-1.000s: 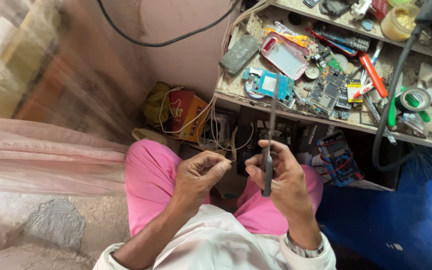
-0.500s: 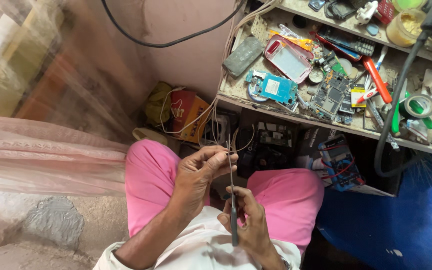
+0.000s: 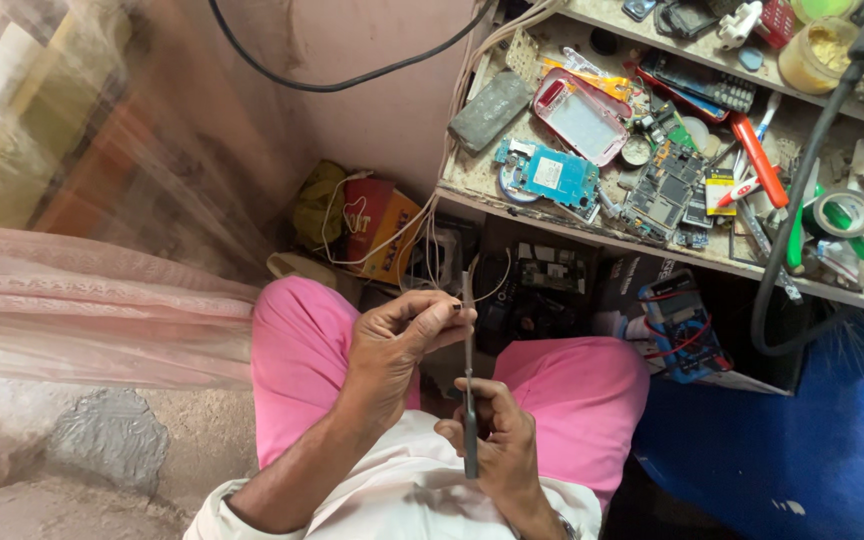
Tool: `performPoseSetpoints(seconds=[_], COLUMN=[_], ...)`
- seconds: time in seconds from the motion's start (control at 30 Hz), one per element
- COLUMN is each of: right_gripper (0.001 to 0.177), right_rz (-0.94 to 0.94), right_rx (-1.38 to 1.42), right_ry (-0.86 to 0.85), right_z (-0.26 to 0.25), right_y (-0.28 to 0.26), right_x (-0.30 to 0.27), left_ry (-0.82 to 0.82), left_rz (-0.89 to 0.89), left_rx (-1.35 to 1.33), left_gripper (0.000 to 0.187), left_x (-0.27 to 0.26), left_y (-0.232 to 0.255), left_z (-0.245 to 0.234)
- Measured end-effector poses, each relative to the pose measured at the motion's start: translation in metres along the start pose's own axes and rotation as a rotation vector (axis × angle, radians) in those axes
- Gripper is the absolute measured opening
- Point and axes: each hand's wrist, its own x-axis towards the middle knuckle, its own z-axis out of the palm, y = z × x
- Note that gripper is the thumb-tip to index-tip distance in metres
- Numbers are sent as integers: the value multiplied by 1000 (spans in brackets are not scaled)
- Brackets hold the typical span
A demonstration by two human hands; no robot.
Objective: The person is sitting on the floor repairing a small blue electronic device. They use tweezers to manipulate internal components, apply black tape to secure a part, and use scissors to cut the tape. The person also handles a phone battery and a phone casing during the process.
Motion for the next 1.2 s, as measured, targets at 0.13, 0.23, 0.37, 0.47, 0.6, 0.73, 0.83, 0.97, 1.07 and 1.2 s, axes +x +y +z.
performPoseSetpoints(seconds=[0.13, 0.23, 0.37, 0.47, 0.6, 0.73, 0.83, 0.97, 1.07, 1.2], right_gripper=[55, 63, 75, 64, 55, 52, 43, 36, 36, 35], right_rz=[-128, -142, -176, -118, -195, -244, -183, -172, -82, 14], right_rx=[-56, -207, -299, -510, -854, -1050, -1095, -1163, -1213, -1197], right_ry=[68, 116, 188, 411, 608, 680, 690, 729, 743, 778], right_z=[-5, -19, -49, -79, -123, -155, -167, -172, -173, -179], right_y=[-2, -13, -40, -65, -95, -110, -110, -109, -109, -114], right_x=[2, 8, 17, 22, 38, 73, 103, 137, 153, 171], left_ry=[-23, -82, -103, -74, -102, -118, -73, -80, -43, -31], left_rz=[-29, -27, -6, -4, 1, -27, -53, -55, -70, -64], left_rx=[-9, -54, -36, 65, 116, 149, 241, 302, 343, 390], left_gripper=[18, 26, 32, 33, 33, 32, 31, 33, 31, 31], left_x=[1, 0, 1, -2, -6, -10, -16, -21, -22, -22], left_y=[3, 5, 5, 5, 3, -4, -9, -15, -25, -35], left_z=[0, -2, -4, -6, -14, -22, -32, -50, -63, -80])
